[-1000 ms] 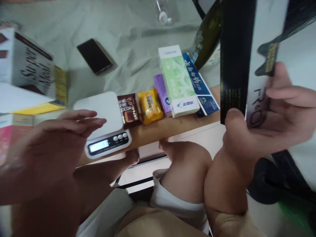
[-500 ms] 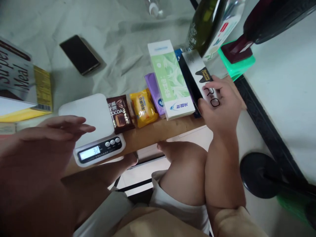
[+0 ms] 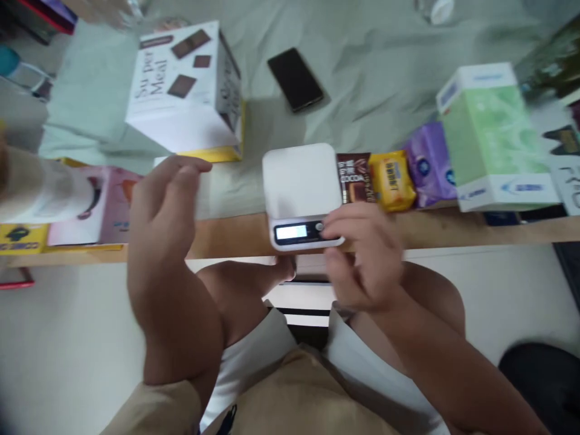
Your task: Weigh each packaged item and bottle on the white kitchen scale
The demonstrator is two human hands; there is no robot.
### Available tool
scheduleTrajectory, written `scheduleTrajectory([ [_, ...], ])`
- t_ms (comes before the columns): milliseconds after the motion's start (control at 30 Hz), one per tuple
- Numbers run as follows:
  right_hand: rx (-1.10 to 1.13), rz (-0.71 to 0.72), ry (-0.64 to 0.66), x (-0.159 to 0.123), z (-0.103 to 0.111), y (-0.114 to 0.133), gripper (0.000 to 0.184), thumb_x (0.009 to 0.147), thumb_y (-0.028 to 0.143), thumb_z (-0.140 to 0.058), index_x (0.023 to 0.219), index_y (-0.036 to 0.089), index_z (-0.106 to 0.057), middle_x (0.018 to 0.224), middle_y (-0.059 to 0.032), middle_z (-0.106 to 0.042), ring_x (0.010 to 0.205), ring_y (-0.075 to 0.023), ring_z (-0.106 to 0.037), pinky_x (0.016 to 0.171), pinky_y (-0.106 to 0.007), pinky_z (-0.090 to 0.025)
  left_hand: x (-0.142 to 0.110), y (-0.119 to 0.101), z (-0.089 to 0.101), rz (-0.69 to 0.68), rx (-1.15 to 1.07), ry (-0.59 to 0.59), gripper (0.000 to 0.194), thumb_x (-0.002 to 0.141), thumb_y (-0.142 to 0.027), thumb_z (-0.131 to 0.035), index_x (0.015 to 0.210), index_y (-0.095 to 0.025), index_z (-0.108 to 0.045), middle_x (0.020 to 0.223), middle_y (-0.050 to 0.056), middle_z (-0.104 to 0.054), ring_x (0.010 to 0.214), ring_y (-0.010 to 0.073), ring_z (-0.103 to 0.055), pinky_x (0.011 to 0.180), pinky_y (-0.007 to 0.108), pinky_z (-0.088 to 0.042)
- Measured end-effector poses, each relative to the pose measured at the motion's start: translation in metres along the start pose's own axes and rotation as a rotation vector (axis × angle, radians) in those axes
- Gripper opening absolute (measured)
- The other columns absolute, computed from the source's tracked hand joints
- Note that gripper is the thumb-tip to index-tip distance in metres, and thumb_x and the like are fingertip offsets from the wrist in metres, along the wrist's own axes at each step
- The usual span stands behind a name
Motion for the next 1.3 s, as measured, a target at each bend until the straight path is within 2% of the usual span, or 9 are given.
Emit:
scheduleTrajectory([
  [100, 0.074, 0.15, 0.142, -0.003, -0.072, 0.042, 0.015, 0.088, 0.015, -0.059, 0.099, 0.025, -0.063, 0.092, -0.0037, -0.074, 0.086, -0.0187, -0.071, 0.076, -0.037, -0.061, 0.007, 0.018, 0.028, 0.14, 0.308, -0.099, 0.037, 0.087, -0.056, -0.072, 0.104, -0.023, -0.074, 0.118, 0.013, -0.067, 0.135, 0.0449, -0.055, 0.124, 0.07, -0.034],
  [200, 0.146, 0.203, 0.244, -0.004, -0.118, 0.066, 0.018, 0.087, 0.011, -0.058, 0.1, 0.024, -0.061, 0.094, -0.0033, -0.074, 0.087, -0.0168, -0.07, 0.079, -0.034, -0.061, 0.012, 0.036, 0.043, 0.268, 0.324, -0.068, 0.036, 0.086, -0.052, -0.073, 0.108, -0.023, -0.072, 0.132, 0.017, -0.063, 0.143, 0.0479, -0.049, 0.126, 0.072, -0.028],
  [367, 0.192, 0.186, 0.291, -0.002, -0.152, 0.079, 0.016, 0.088, 0.014, -0.059, 0.101, 0.024, -0.062, 0.096, -0.0042, -0.074, 0.088, -0.0175, -0.069, 0.078, -0.035, -0.06, 0.014, 0.053, 0.058, 0.298, 0.27, -0.087, 0.04, 0.081, -0.056, -0.081, 0.107, -0.028, -0.07, 0.136, 0.014, -0.058, 0.142, 0.0488, -0.047, 0.128, 0.076, -0.023],
  [533, 0.219, 0.156, 0.334, 0.0, -0.171, 0.076, 0.023, 0.087, 0.012, -0.059, 0.106, 0.024, -0.063, 0.099, -0.0048, -0.072, 0.091, -0.0183, -0.068, 0.08, -0.035, -0.06, 0.019, 0.064, 0.059, 0.35, 0.334, -0.029, 0.041, 0.075, -0.052, -0.086, 0.103, -0.027, -0.068, 0.114, 0.014, -0.063, 0.134, 0.0507, -0.048, 0.121, 0.081, -0.022],
  [700, 0.193, 0.072, 0.371, 0.001, -0.182, 0.072, 0.027, 0.088, 0.013, -0.058, 0.111, 0.025, -0.063, 0.105, -0.0061, -0.071, 0.095, -0.0194, -0.07, 0.084, -0.036, -0.062, 0.019, 0.069, 0.057, 0.296, 0.397, 0.194, 0.049, 0.075, -0.036, -0.084, 0.12, -0.028, -0.066, 0.113, 0.012, -0.065, 0.108, 0.0408, -0.062, 0.107, 0.071, -0.046],
  [833, 0.188, 0.004, 0.456, -0.005, -0.185, 0.07, 0.029, 0.091, 0.016, -0.057, 0.119, 0.024, -0.06, 0.114, -0.0085, -0.069, 0.104, -0.0195, -0.07, 0.09, -0.035, -0.063, 0.01, 0.064, 0.063, 0.303, 0.438, 0.241, 0.049, 0.077, -0.048, -0.083, 0.122, -0.031, -0.068, 0.108, 0.009, -0.072, 0.096, 0.0376, -0.067, 0.096, 0.063, -0.055],
  [967, 0.25, 0.014, 0.381, -0.011, -0.169, 0.066, 0.044, 0.091, 0.028, -0.062, 0.134, 0.024, -0.051, 0.13, -0.0133, -0.06, 0.123, -0.0247, -0.063, 0.101, -0.044, -0.063, -0.002, 0.04, 0.056, 0.167, 0.338, 0.267, 0.058, 0.074, -0.055, -0.084, 0.125, -0.03, -0.07, 0.103, 0.007, -0.074, 0.086, 0.0302, -0.069, 0.086, 0.051, -0.06],
  [1133, 0.275, -0.031, 0.246, -0.012, -0.136, 0.05, 0.066, 0.092, 0.048, -0.063, 0.15, 0.027, -0.039, 0.14, -0.016, -0.05, 0.136, -0.0311, -0.055, 0.108, -0.053, -0.062, -0.013, 0.008, 0.024, 0.05, 0.045, 0.229, 0.054, 0.081, -0.054, -0.084, 0.126, -0.029, -0.069, 0.096, 0.004, -0.075, 0.088, 0.0284, -0.073, 0.088, 0.049, -0.062],
  [1300, 0.262, -0.186, 0.157, -0.001, -0.103, 0.019, 0.079, 0.095, 0.056, -0.063, 0.162, 0.027, -0.034, 0.158, -0.0188, -0.04, 0.142, -0.0323, -0.058, 0.109, -0.051, -0.064, -0.019, -0.012, -0.018, 0.025, -0.241, 0.206, 0.035, 0.096, -0.05, -0.072, 0.123, -0.028, -0.068, 0.13, 0.004, -0.075, 0.12, 0.0307, -0.074, 0.099, 0.048, -0.066],
])
Point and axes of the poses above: each hand's wrist, its own x-axis towards the middle knuckle, its own z-axis out of the back of the hand, y = z × x, the point moved 4 cm from there along x, towards the middle knuckle
